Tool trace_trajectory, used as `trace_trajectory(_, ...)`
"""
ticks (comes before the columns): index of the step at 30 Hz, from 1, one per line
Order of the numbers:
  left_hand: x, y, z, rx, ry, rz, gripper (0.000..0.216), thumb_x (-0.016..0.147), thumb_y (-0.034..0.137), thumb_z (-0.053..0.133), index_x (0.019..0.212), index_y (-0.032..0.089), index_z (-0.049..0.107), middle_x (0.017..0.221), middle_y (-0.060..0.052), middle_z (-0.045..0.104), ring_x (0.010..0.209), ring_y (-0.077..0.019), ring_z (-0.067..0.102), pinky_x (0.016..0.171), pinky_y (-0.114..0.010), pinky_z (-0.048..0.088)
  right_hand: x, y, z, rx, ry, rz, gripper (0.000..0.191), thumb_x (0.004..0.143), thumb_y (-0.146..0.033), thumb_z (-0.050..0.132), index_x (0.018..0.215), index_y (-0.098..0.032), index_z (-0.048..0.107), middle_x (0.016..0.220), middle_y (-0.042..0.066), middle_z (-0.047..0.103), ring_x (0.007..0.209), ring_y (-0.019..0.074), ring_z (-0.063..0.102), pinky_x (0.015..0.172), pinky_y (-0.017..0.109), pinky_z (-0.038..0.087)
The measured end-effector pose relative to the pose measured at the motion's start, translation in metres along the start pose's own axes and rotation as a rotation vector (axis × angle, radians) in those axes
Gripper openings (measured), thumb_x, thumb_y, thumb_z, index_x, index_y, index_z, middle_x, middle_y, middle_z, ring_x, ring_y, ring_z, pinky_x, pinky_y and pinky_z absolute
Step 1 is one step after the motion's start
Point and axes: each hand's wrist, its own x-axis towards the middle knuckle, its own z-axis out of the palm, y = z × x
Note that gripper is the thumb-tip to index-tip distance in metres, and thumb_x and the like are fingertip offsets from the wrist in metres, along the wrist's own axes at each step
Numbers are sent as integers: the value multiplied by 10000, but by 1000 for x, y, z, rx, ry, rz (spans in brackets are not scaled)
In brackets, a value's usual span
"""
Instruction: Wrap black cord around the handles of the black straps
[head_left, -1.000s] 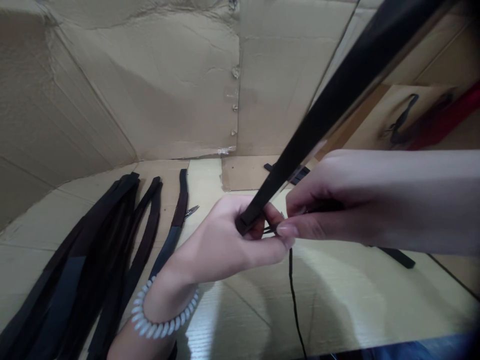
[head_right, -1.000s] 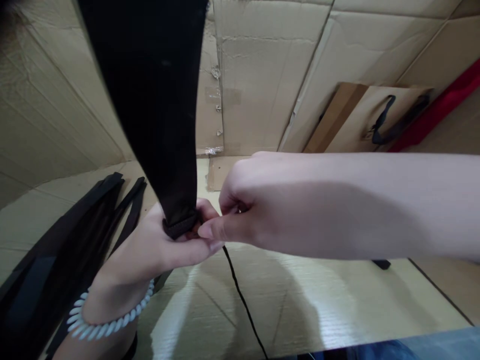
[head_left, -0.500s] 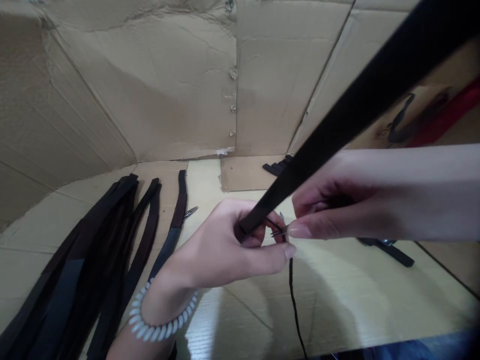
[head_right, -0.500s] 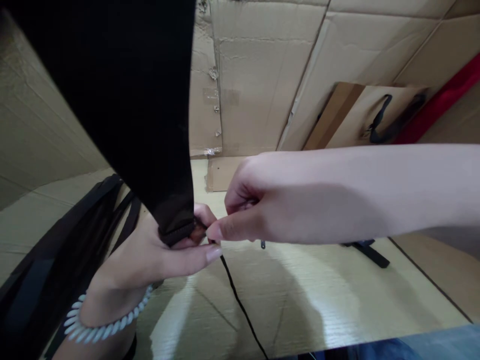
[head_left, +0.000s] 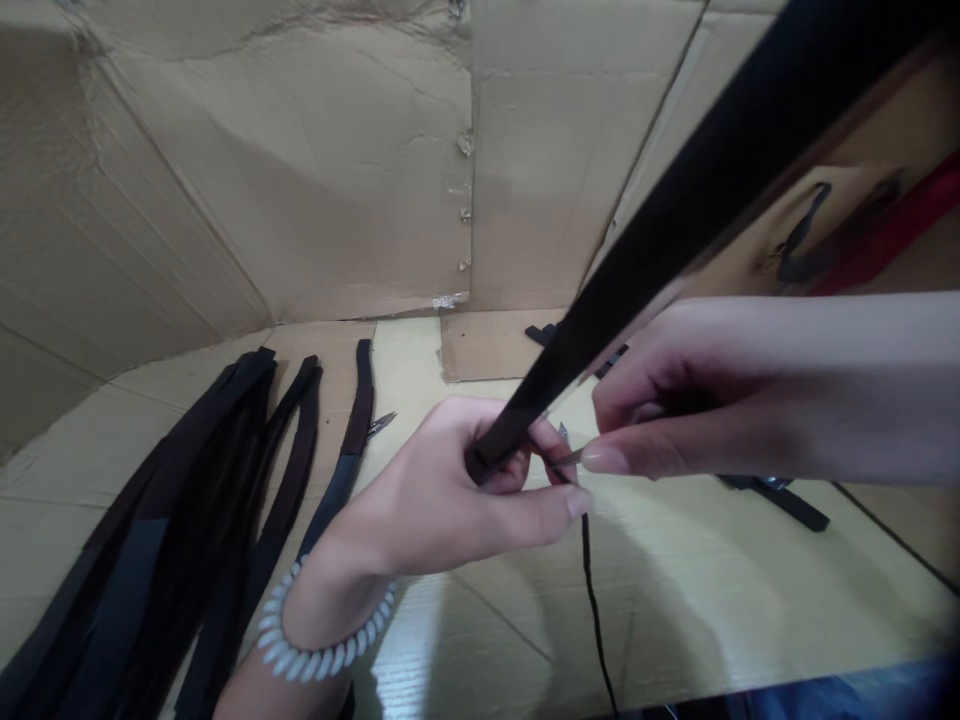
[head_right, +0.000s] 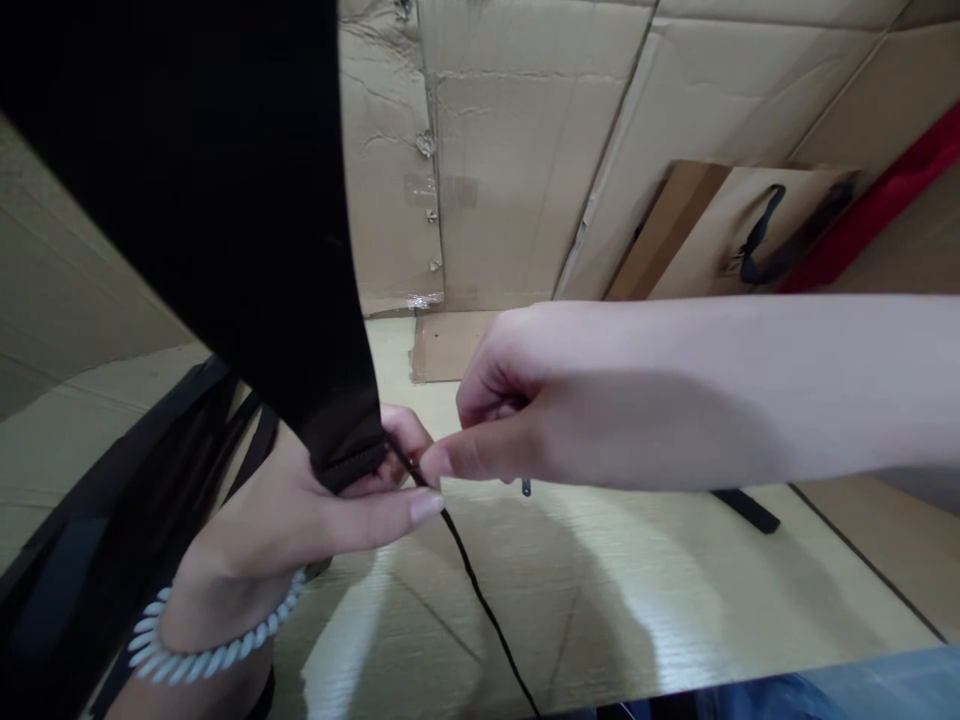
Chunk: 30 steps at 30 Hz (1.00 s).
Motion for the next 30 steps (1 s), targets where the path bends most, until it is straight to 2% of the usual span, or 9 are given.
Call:
trace_trajectory(6, 2, -3, 0, 39, -31, 22, 119, 682, 132, 722, 696, 184, 615, 564, 61, 389, 531, -84, 333, 462, -229, 266, 4, -9, 5, -73, -1, -19, 463, 829, -622, 552, 642, -207, 638, 478, -20, 413, 375, 64, 298, 311, 249, 164)
trace_trajectory(13, 1, -6, 0, 17, 9, 28, 160, 648, 98, 757, 717, 171, 631, 546, 75, 375, 504, -63, 325, 438, -191, 265, 4, 0, 5, -69, 7, -43, 509, 840, -653, 517, 619, -204, 606, 457, -25, 377, 356, 58, 284, 295, 245, 137)
trace_trajectory(19, 1, -8, 2, 64, -16, 83, 144, 688, 137, 749, 711, 164, 610, 550, 82, 330, 491, -52, 286, 409, -180, 231, -4, 20, 15, 35, 159, -71, 586, 776, -765, 526, 613, -208, 612, 447, -20, 362, 348, 51, 265, 315, 277, 44)
trace_trajectory(25, 3, -11, 1, 74, -48, 86, 158, 685, 139, 754, 721, 158, 602, 566, 80, 366, 493, -43, 318, 412, -161, 258, 0, 18, 18, 91, 166, -126, 520, 782, -686, 606, 597, -199, 601, 449, -34, 328, 358, 34, 261, 352, 283, 24)
trace_trajectory(30, 2, -12, 0, 69, -68, 110, 142, 721, 173, 725, 710, 157, 585, 565, 79, 373, 486, -39, 326, 408, -155, 263, -2, 23, 15, 105, 167, -116, 496, 773, -639, 652, 570, -191, 591, 448, -34, 363, 354, 24, 296, 340, 258, 48)
